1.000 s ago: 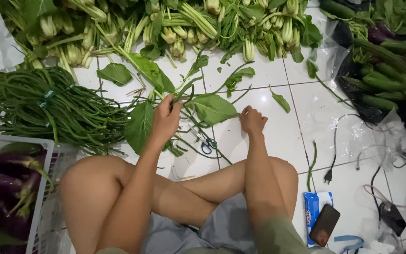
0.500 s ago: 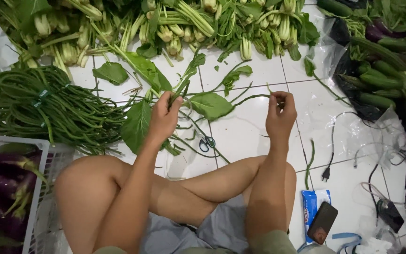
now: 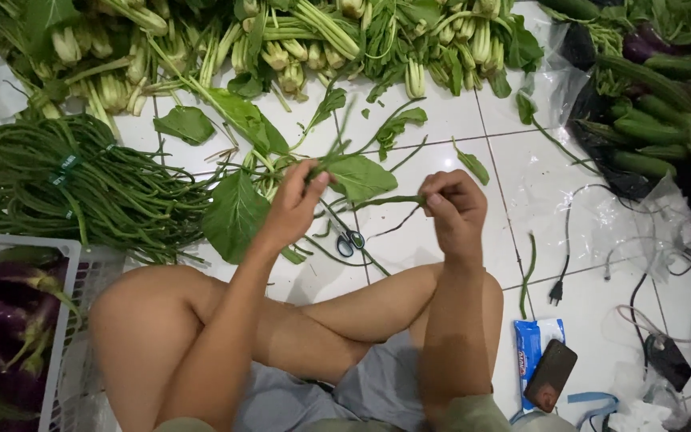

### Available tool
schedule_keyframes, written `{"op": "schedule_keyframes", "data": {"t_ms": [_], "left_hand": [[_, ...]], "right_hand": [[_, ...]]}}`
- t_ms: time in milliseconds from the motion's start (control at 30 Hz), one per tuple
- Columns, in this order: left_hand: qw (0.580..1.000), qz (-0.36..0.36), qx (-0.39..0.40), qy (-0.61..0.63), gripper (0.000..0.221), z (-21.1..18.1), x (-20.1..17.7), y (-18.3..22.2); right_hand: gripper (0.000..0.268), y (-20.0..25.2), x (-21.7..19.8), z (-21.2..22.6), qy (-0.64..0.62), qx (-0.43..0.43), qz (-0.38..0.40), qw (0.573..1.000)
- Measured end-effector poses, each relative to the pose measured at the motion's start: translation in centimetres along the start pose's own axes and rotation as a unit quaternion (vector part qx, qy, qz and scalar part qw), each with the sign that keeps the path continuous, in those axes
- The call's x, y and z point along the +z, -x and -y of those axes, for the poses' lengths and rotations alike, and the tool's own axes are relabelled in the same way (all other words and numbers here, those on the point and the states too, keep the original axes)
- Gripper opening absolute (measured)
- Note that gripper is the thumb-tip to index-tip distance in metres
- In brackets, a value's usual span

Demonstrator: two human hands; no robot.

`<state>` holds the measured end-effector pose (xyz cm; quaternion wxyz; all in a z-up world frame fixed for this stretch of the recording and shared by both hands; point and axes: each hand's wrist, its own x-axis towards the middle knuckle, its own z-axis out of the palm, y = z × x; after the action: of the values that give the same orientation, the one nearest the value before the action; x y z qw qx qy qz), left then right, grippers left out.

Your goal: Bundling long beans using plastic tape and scissors while sitting on the floor.

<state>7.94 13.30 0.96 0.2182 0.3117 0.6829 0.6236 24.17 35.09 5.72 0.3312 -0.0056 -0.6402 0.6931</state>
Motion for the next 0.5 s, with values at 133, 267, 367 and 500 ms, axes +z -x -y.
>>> {"op": "schedule_keyframes", "data": {"t_ms": [133,267,367,500], "left_hand": [[0.992,0.072,-0.028,0.105,0.029,-2.2,1.1,0.9],[0.965,0.125,-0.079,0.217,0.023,-1.3,1.9,1.5],[0.967,0.111,-0.102,0.207,0.027,-0.8,1.9,1.0],[0.979,-0.003,-0.093,0.18,0.026,1.2,1.0,-0.1]], "right_hand": [[0.006,-0.5,1.5,-2.1,-0.041,0.009,-0.035,0.998],[0.007,-1.6,2.5,-4.0,-0.02,0.069,-0.158,0.985],[0.009,-2.3,2.6,-5.6,0.018,0.098,-0.179,0.979],[0.018,-3.6,2.0,-8.5,0.146,0.18,-0.2,0.952]]}}
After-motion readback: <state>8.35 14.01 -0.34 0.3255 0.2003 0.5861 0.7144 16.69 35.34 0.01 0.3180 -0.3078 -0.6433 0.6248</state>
